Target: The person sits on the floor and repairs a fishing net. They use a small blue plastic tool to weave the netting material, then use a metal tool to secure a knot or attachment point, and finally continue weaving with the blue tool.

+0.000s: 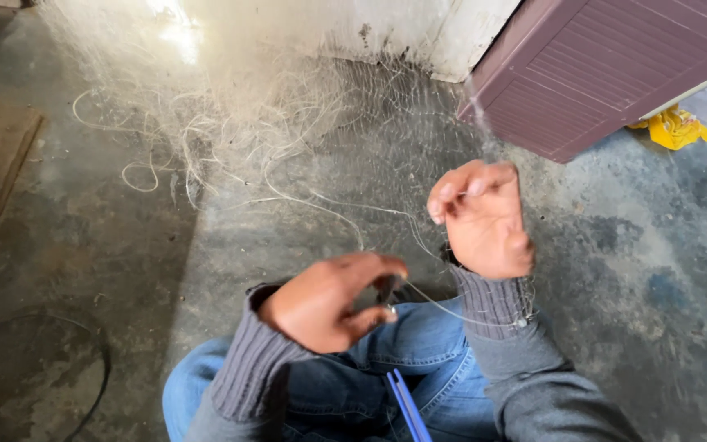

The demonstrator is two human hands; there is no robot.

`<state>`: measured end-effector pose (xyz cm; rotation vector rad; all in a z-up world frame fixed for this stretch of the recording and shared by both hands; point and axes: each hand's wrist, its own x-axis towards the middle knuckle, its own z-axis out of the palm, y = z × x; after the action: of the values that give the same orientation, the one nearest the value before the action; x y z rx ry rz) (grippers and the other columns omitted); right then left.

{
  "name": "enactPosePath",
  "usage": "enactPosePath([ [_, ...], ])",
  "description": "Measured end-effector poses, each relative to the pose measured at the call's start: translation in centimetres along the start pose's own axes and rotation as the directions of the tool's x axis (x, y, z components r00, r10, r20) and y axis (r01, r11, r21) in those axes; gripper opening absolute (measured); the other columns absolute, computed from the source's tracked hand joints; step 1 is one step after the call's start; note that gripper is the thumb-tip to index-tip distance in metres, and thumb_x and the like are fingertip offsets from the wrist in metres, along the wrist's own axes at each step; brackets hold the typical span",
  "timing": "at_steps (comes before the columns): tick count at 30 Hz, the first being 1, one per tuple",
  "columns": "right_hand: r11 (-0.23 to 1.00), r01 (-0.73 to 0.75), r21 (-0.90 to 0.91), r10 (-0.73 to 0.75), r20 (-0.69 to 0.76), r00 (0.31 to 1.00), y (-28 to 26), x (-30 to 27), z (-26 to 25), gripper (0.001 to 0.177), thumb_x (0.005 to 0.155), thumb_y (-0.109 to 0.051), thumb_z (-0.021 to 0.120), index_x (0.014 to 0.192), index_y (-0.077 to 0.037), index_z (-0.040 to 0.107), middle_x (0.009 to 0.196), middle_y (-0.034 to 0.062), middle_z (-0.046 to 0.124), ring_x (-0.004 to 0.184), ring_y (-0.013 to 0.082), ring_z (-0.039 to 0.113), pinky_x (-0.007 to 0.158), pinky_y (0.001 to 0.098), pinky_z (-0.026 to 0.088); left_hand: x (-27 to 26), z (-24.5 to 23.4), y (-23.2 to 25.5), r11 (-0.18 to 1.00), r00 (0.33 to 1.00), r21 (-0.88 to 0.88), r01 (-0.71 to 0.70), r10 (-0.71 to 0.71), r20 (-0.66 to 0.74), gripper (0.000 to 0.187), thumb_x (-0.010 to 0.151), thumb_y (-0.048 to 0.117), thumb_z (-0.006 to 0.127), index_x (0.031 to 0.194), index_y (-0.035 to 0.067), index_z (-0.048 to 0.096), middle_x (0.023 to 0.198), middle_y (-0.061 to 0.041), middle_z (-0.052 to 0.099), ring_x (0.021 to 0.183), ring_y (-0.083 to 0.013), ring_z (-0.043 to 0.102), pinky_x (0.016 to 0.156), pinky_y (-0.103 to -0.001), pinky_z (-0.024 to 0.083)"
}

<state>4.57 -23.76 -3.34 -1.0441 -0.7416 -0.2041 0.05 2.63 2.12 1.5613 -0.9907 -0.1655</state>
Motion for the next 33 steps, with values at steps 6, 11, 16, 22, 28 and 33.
enactPosePath([
  [6, 0.957, -0.082, 0.277, 0.028, 0.193, 0.981, -2.9, 2.9, 1.5, 0.063, 0.097, -0.064, 0.058, 0.122, -0.008, 0.048, 0.126, 0.0149, 0.053, 0.111, 0.0287, 0.057, 0.091, 0.0335, 0.050, -1.0, 10.3, -18.1, 0.680, 0.647, 0.618, 0.394, -0.683, 0.339, 0.045, 0.084, 0.024, 0.073, 0.123, 0.002, 0.066, 0.104, -0.024, 0.074, 0.102, -0.0449, 0.072, 0.087, -0.056, 0.057],
  [11, 0.858, -0.195, 0.476, 0.057, 0.288, 0.956, -3.6, 2.5, 0.6, 0.073, 0.093, -0.069, 0.051, 0.132, -0.007, 0.049, 0.134, 0.0183, 0.052, 0.122, 0.0360, 0.053, 0.100, 0.0435, 0.047, -5.4, 16.7, -34.9, 0.545, 0.521, 0.772, 0.328, -0.786, 0.333, 0.044, 0.086, 0.036, 0.070, 0.117, 0.006, 0.067, 0.101, -0.021, 0.073, 0.095, -0.0427, 0.073, 0.073, -0.059, 0.058],
  [16, 0.794, -0.245, 0.557, 0.081, 0.302, 0.950, -4.6, 2.4, 1.2, 0.077, 0.093, -0.068, 0.052, 0.134, -0.003, 0.050, 0.139, 0.0233, 0.053, 0.126, 0.0401, 0.053, 0.104, 0.0490, 0.047, -3.9, 14.8, -31.4, 0.598, 0.552, 0.694, 0.401, -0.762, 0.339, 0.044, 0.085, 0.041, 0.071, 0.120, 0.014, 0.067, 0.105, -0.013, 0.073, 0.101, -0.0358, 0.072, 0.080, -0.053, 0.057],
  [22, 0.740, -0.293, 0.606, 0.112, 0.318, 0.942, -3.7, 1.7, -0.9, 0.084, 0.087, -0.075, 0.047, 0.134, -0.006, 0.049, 0.144, 0.0244, 0.047, 0.129, 0.0444, 0.050, 0.094, 0.0547, 0.050, -3.4, 11.9, -27.6, 0.662, 0.590, 0.576, 0.480, -0.729, 0.346, 0.045, 0.084, 0.046, 0.072, 0.123, 0.023, 0.068, 0.110, -0.003, 0.074, 0.108, -0.0275, 0.071, 0.089, -0.046, 0.056],
  [28, 0.716, -0.304, 0.629, 0.131, 0.306, 0.943, -2.5, 1.9, -2.2, 0.086, 0.085, -0.078, 0.045, 0.135, -0.009, 0.051, 0.149, 0.0226, 0.041, 0.133, 0.0442, 0.045, 0.091, 0.0559, 0.053, -0.1, 6.4, -17.8, 0.727, 0.629, 0.449, 0.520, -0.681, 0.374, 0.047, 0.084, 0.051, 0.074, 0.125, 0.030, 0.069, 0.115, 0.006, 0.075, 0.114, -0.0207, 0.070, 0.096, -0.041, 0.056],
  [33, 0.703, -0.312, 0.639, 0.146, 0.299, 0.943, -1.4, 2.2, -0.6, 0.084, 0.089, -0.077, 0.039, 0.131, -0.006, 0.050, 0.140, 0.0210, 0.038, 0.132, 0.0413, 0.042, 0.087, 0.0548, 0.055, 3.8, -1.6, -5.2, 0.937, 0.931, -0.305, -0.172, 0.052, -0.362, 0.026, 0.100, 0.021, 0.060, 0.108, -0.002, 0.069, 0.085, -0.012, 0.072, 0.085, -0.0227, 0.067, 0.082, -0.038, 0.056],
])
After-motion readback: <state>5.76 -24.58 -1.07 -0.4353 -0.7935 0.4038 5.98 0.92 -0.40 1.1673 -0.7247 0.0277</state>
